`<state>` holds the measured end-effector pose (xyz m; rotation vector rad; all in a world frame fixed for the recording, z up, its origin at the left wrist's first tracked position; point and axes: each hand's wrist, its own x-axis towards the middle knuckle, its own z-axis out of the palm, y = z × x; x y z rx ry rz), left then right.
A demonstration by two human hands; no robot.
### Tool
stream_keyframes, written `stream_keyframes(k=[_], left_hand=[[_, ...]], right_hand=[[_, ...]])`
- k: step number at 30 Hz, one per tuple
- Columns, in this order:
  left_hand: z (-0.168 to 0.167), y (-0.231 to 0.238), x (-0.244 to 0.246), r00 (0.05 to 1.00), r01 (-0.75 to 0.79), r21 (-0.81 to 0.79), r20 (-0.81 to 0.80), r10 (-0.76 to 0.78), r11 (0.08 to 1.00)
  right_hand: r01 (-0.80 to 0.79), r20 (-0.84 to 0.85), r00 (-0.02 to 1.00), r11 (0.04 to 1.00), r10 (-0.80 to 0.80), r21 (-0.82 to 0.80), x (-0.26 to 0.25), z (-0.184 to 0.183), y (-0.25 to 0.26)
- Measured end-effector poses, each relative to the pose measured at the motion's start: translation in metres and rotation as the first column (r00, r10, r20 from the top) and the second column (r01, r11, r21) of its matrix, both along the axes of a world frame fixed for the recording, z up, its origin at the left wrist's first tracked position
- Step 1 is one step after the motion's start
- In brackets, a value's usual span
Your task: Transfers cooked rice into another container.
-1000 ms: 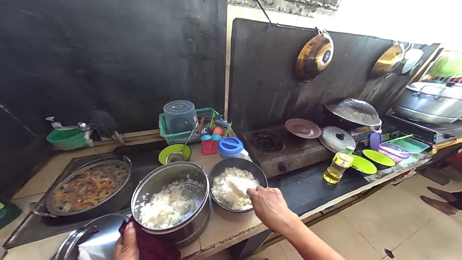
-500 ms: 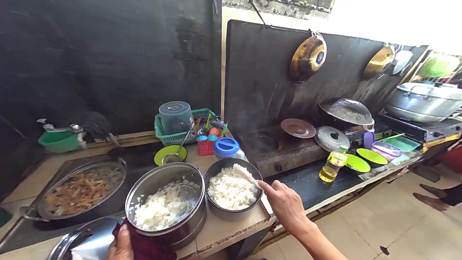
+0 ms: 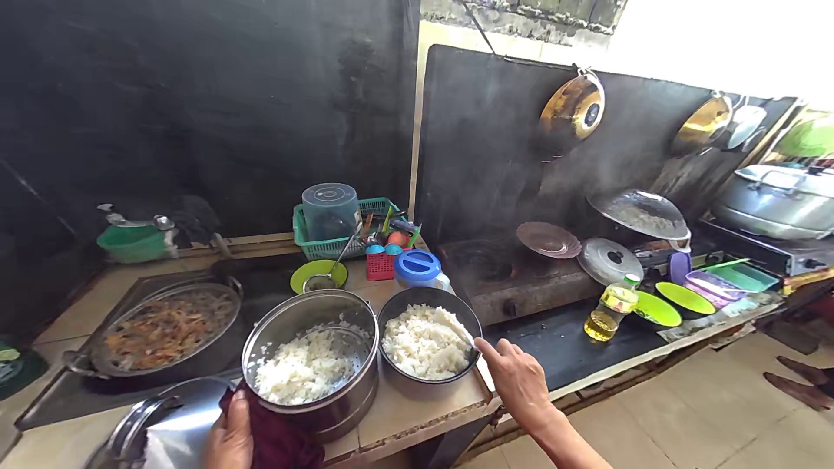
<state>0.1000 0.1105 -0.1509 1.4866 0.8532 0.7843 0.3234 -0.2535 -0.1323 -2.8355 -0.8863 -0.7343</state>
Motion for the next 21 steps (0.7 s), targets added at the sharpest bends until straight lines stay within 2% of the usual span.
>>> stream_keyframes(k=[2, 7, 10, 13, 17, 19, 21], left_hand=[[0.0, -0.001, 0.0, 1.0, -0.004, 0.003, -0.01, 0.004, 1.0], [-0.001, 0.001, 0.001, 1.0, 0.002, 0.008, 0.004, -0.002, 1.0], [0.0, 0.0, 0.001, 1.0, 0.008, 0.003, -0.014, -0.008, 1.0], [0.002, -0.002, 0.001, 1.0, -0.003, 0.004, -0.022, 0.003, 1.0], [0.001, -0.001, 0.0, 0.999, 0.006, 0.013, -0.033, -0.006, 1.0], [0.0, -0.001, 0.0, 1.0, 0.005, 0.006, -0.014, -0.005, 1.0], [0.001, -0.001, 0.001, 1.0, 0.012, -0.005, 0.003, -0.012, 1.0]], right_hand=[[0.011, -0.055, 0.998, 1.0, -0.012, -0.029, 0.001, -0.003, -0.002], [-0.037, 0.091, 0.995, 0.998, 0.033, 0.045, -0.001, 0.0, -0.002], [0.035, -0.085, 0.996, 0.997, -0.04, -0.068, -0.008, 0.0, -0.003], [0.065, -0.333, 0.929, 0.957, -0.162, -0.283, -0.013, 0.022, 0.006], [0.0, -0.419, 0.893, 0.929, -0.168, -0.371, -0.014, 0.033, 0.013], [-0.024, -0.395, 0.911, 0.938, -0.122, -0.346, -0.014, 0.032, 0.011], [-0.055, -0.198, 0.98, 0.975, 0.012, -0.213, -0.012, 0.022, 0.004]])
